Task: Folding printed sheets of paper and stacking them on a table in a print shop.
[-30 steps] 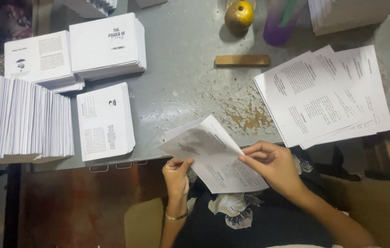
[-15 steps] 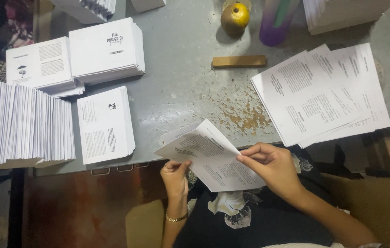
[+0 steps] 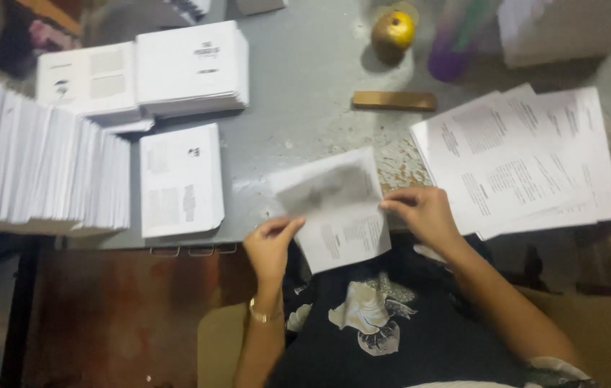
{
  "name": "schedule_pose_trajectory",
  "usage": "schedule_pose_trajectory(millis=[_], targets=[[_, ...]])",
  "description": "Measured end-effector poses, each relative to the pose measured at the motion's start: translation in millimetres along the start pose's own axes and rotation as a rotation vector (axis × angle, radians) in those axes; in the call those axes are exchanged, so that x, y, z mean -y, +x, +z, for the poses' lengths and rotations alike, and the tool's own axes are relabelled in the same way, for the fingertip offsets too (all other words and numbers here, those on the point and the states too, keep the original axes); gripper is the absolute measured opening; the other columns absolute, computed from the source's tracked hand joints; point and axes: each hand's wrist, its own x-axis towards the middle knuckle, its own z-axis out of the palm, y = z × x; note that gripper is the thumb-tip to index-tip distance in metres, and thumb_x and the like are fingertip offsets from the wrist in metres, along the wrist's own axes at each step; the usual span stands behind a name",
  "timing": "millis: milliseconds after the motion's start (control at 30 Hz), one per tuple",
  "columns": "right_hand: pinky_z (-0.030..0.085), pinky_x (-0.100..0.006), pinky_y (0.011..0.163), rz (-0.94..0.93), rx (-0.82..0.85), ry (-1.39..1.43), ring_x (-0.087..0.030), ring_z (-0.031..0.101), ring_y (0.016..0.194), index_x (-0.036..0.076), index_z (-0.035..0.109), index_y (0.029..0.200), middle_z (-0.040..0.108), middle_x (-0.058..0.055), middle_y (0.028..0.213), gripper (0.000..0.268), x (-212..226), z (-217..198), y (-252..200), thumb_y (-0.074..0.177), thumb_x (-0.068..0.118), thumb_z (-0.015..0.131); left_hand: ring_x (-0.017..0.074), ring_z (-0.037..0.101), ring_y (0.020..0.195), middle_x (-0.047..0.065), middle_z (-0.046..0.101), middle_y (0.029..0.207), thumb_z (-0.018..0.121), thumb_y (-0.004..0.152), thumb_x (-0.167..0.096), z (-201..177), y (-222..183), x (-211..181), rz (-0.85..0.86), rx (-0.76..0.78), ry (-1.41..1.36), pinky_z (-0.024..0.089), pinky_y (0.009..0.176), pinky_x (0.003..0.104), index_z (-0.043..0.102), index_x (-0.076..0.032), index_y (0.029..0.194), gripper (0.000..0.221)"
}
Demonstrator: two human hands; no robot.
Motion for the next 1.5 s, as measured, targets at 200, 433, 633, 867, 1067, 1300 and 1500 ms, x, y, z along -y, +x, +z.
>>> schedule_pose_trajectory(millis=[200, 433, 633, 867, 1067, 1300, 1500], targets=[[0.056, -0.041, 0.081, 0.033, 0.055, -0.105, -0.033, 0.075, 0.09, 0.008, 0.082, 0.095, 0.077, -0.017, 0.088, 0.019, -42.9, 21.5, 51.3, 0.082, 0.02, 0.086, 0.0192, 0.073, 0.073, 0.01, 0.078, 0.081, 0.101, 0.055, -0.034, 23.3, 58.3, 6.1, -0.088, 0.206, 0.055, 0.057, 0.065, 0.029, 0.083, -0.016, 0.089, 0.043], [0.053, -0.038, 0.081, 0.172, 0.017, -0.077, -0.032, 0.075, 0.088, 0.007, 0.081, 0.1, 0.077, -0.018, 0.089, 0.024, -38.1, 25.6, 58.4, 0.079, 0.02, 0.084, 0.0183, 0.075, 0.076, 0.021, 0.077, 0.092, 0.1, 0.06, -0.019, 23.7, 68.7, 12.0, -0.231, 0.406, -0.09, 0.062, 0.065, 0.024, 0.08, -0.005, 0.101, 0.047], [0.053, -0.036, 0.079, 0.212, 0.008, -0.113, -0.029, 0.075, 0.09, 0.009, 0.08, 0.102, 0.077, -0.017, 0.091, 0.025, -33.9, 26.5, 54.0, 0.08, 0.02, 0.084, 0.018, 0.075, 0.079, 0.02, 0.077, 0.093, 0.098, 0.062, -0.018, 23.1, 67.7, 15.6, -0.263, 0.416, -0.144, 0.062, 0.067, 0.024, 0.08, -0.007, 0.101, 0.044], [0.055, -0.042, 0.081, 0.223, -0.033, -0.14, -0.033, 0.074, 0.097, 0.009, 0.079, 0.105, 0.077, -0.017, 0.095, 0.024, -42.0, 35.8, 57.9, 0.085, 0.019, 0.085, 0.0209, 0.077, 0.081, 0.018, 0.078, 0.094, 0.098, 0.063, -0.018, 19.4, 72.5, 13.6, -0.288, 0.438, -0.178, 0.064, 0.071, 0.026, 0.081, -0.007, 0.099, 0.042], [0.052, -0.05, 0.092, 0.087, -0.078, -0.085, -0.044, 0.068, 0.11, -0.002, 0.078, 0.098, 0.075, -0.025, 0.106, 0.021, -2.9, 43.8, 43.5, 0.083, 0.011, 0.085, 0.0186, 0.076, 0.084, 0.015, 0.078, 0.095, 0.099, 0.061, -0.018, 8.9, 78.8, 6.9, -0.261, 0.403, -0.245, 0.064, 0.075, 0.027, 0.08, -0.008, 0.103, 0.048], [0.046, -0.048, 0.108, 0.046, -0.054, -0.185, -0.035, 0.061, 0.124, 0.006, 0.08, 0.097, 0.072, -0.013, 0.123, 0.024, -29.2, 55.4, 75.9, 0.082, 0.023, 0.086, 0.0168, 0.076, 0.085, 0.01, 0.079, 0.095, 0.098, 0.063, -0.019, 15.2, 90.1, 9.6, -0.187, 0.31, -0.142, 0.064, 0.076, 0.025, 0.067, -0.015, 0.104, 0.051], [0.052, -0.039, 0.096, -0.064, -0.138, -0.257, -0.031, 0.062, 0.112, 0.01, 0.082, 0.09, 0.074, -0.007, 0.112, 0.013, -34.7, 68.0, 90.2, 0.079, 0.014, 0.088, 0.0291, 0.077, 0.092, 0.02, 0.078, 0.097, 0.092, 0.069, -0.013, 31.3, 78.1, -5.3, -0.061, 0.154, 0.01, 0.063, 0.082, 0.035, 0.064, -0.009, 0.107, 0.048]])
